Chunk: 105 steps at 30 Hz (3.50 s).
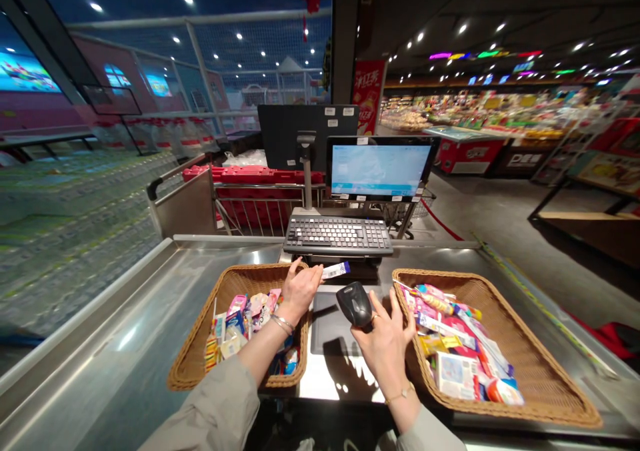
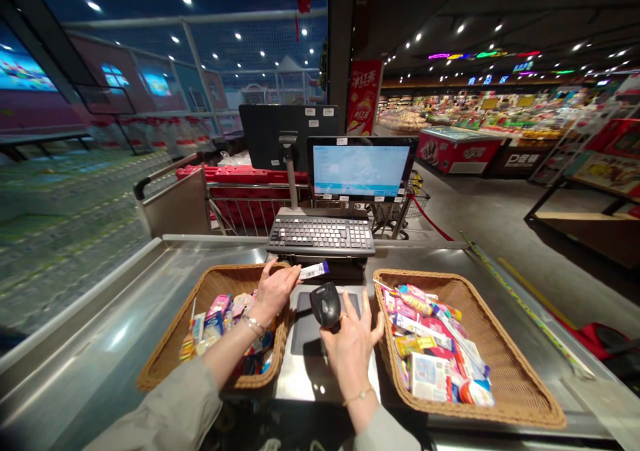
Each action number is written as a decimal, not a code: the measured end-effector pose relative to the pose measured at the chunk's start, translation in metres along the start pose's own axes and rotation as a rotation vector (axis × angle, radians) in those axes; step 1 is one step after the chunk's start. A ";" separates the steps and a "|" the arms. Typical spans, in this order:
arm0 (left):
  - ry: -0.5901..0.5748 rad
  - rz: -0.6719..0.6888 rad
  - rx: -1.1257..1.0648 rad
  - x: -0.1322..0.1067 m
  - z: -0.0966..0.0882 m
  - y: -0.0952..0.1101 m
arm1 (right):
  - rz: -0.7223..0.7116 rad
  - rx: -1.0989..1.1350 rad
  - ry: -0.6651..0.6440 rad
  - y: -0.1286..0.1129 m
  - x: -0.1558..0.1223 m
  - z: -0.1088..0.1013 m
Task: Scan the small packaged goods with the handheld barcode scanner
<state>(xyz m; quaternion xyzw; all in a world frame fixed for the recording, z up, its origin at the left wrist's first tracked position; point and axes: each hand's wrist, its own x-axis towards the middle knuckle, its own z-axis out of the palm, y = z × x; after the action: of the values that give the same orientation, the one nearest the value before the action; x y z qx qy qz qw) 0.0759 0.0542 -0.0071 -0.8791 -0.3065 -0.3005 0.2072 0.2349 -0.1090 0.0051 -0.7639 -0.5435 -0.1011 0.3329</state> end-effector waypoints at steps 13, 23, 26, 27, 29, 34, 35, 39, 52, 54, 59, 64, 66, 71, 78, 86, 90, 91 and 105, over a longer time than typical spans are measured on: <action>-0.013 -0.001 0.015 0.000 0.003 0.001 | -0.002 0.036 0.004 -0.002 -0.001 0.001; -0.010 -0.018 -0.013 0.001 0.003 0.003 | -0.013 0.018 -0.003 -0.002 -0.003 0.001; -0.001 -0.006 -0.007 0.002 0.002 0.003 | -0.013 0.009 -0.006 -0.003 -0.003 0.000; -0.001 -0.005 -0.006 0.002 0.002 0.003 | -0.013 0.009 -0.009 -0.003 -0.003 0.000; -0.003 -0.003 -0.008 0.002 0.002 0.003 | -0.011 0.015 -0.011 -0.003 -0.003 0.000; -0.009 -0.020 -0.036 0.003 0.003 0.003 | 0.011 0.006 -0.003 -0.001 -0.003 -0.002; -0.008 -0.021 -0.041 0.004 0.003 0.004 | 0.013 0.001 -0.004 -0.001 -0.003 -0.003; 0.006 0.006 -0.048 0.008 0.004 0.008 | 0.016 -0.009 -0.004 0.004 -0.004 -0.007; 0.048 0.110 -0.119 0.038 0.018 0.037 | 0.135 -0.105 0.078 0.039 -0.010 -0.021; 0.054 0.123 -0.141 0.043 0.020 0.044 | 0.150 -0.123 0.100 0.045 -0.012 -0.023; 0.064 0.164 -0.172 0.057 0.025 0.060 | 0.188 -0.172 0.125 0.060 -0.016 -0.029; 0.081 0.201 -0.192 0.068 0.032 0.075 | 0.228 -0.171 0.143 0.070 -0.018 -0.039; 0.079 0.211 -0.213 0.072 0.035 0.081 | 0.244 -0.185 0.156 0.075 -0.019 -0.043; 0.082 0.236 -0.250 0.083 0.041 0.096 | 0.288 -0.245 0.180 0.087 -0.020 -0.050; 0.077 0.271 -0.267 0.096 0.051 0.119 | 0.355 -0.268 0.250 0.108 -0.022 -0.058; 0.087 0.319 -0.262 0.112 0.057 0.145 | 0.394 -0.308 0.256 0.133 -0.030 -0.068; 0.103 0.344 -0.267 0.117 0.063 0.157 | 0.436 -0.320 0.267 0.143 -0.032 -0.073; 0.106 0.351 -0.267 0.118 0.065 0.160 | 0.442 -0.320 0.271 0.146 -0.032 -0.074; -0.022 0.397 -0.359 0.134 0.093 0.203 | 0.525 -0.346 0.303 0.183 -0.038 -0.080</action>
<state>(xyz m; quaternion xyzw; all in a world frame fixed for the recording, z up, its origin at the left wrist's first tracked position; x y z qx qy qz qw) 0.3323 0.0137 -0.0239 -0.9479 -0.0722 -0.2938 0.0995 0.4008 -0.2214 -0.0265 -0.8992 -0.2477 -0.2148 0.2897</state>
